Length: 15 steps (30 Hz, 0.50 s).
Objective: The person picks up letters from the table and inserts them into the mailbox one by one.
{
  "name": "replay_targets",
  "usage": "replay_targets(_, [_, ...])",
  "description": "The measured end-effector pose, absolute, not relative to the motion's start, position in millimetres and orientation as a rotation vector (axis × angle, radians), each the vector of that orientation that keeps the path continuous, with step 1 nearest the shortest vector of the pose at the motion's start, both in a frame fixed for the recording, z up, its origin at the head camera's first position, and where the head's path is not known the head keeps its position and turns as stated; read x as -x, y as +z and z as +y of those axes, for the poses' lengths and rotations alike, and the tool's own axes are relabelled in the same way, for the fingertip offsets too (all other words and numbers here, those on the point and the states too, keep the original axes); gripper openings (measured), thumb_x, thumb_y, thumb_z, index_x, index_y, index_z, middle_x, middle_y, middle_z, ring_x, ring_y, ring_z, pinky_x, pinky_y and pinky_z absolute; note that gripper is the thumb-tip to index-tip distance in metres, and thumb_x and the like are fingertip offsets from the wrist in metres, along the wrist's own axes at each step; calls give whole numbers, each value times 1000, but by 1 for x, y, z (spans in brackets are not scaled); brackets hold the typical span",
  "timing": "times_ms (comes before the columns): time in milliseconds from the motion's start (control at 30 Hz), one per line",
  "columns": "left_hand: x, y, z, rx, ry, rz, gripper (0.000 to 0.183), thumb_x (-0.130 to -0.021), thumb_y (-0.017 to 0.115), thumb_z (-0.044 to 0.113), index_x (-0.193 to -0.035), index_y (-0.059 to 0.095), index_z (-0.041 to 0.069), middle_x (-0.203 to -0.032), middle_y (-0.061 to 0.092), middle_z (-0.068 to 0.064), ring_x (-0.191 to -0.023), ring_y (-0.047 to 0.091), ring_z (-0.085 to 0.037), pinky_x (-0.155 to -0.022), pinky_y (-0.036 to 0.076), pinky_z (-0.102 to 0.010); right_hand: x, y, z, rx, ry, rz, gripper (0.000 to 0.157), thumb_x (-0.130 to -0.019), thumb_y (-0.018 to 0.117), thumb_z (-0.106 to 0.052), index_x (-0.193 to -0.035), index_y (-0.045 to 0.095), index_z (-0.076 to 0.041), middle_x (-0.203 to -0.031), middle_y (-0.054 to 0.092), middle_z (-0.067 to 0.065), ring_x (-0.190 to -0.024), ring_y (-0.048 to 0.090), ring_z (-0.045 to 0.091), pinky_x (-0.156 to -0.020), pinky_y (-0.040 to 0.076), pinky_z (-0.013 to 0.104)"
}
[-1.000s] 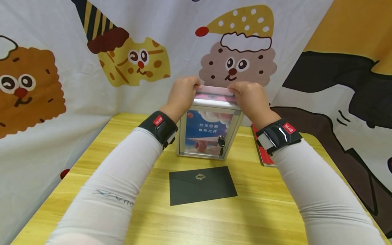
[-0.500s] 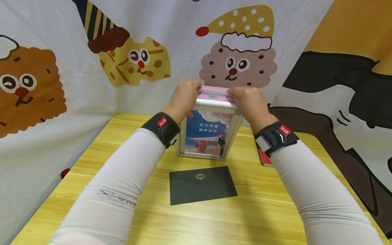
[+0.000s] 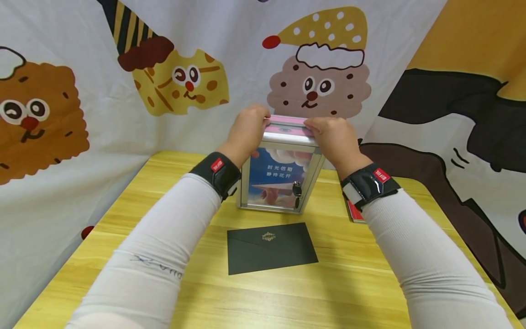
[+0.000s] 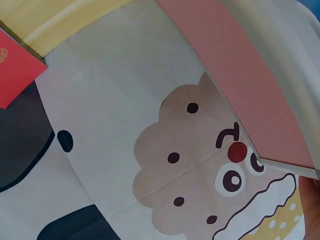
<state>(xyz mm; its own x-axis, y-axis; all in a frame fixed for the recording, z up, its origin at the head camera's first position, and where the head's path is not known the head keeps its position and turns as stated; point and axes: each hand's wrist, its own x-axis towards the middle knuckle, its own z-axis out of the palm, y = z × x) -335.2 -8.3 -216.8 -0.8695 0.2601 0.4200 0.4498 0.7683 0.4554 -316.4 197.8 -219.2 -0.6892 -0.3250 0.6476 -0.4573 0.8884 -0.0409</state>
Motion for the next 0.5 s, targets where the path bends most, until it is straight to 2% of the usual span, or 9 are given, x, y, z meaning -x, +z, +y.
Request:
replay_targets(133, [330, -221, -8, 562, -845, -2550, 24, -100, 54, 13, -119, 61, 1, -117, 59, -11, -108, 55, -24, -94, 48, -32, 313, -220, 200, -566, 290, -2381, 19, -95, 59, -6, -108, 73, -6, -105, 72, 13, -93, 68, 30, -82, 54, 44])
replay_targets(267, [318, -227, -10, 648, -858, -2366, 23, -98, 57, 11, -117, 62, -1, -117, 62, -14, -111, 55, -25, -100, 43, -32, 302, -221, 201, -544, 358, -2366, 19, -95, 61, -10, -110, 73, -6, -105, 71, 13, -94, 67, 30, -84, 53, 44])
replay_targets(367, [302, -236, -13, 738, -844, -2194, 23, -96, 59, 9, -115, 64, -4, -116, 64, -16, -113, 56, -28, -103, 41, -32, 288, -226, 205, -555, 408, -2297, 19, -94, 63, -11, -109, 73, -4, -102, 72, 14, -92, 68, 31, -80, 53, 44])
replay_targets(500, [278, -258, -15, 851, -819, -2034, 22, -93, 64, 6, -111, 65, -5, -112, 66, -17, -109, 61, -28, -100, 45, -32, 263, -242, 215, -609, 394, -2178, 17, -91, 65, -7, -105, 73, 0, -95, 72, 16, -86, 69, 31, -75, 55, 43])
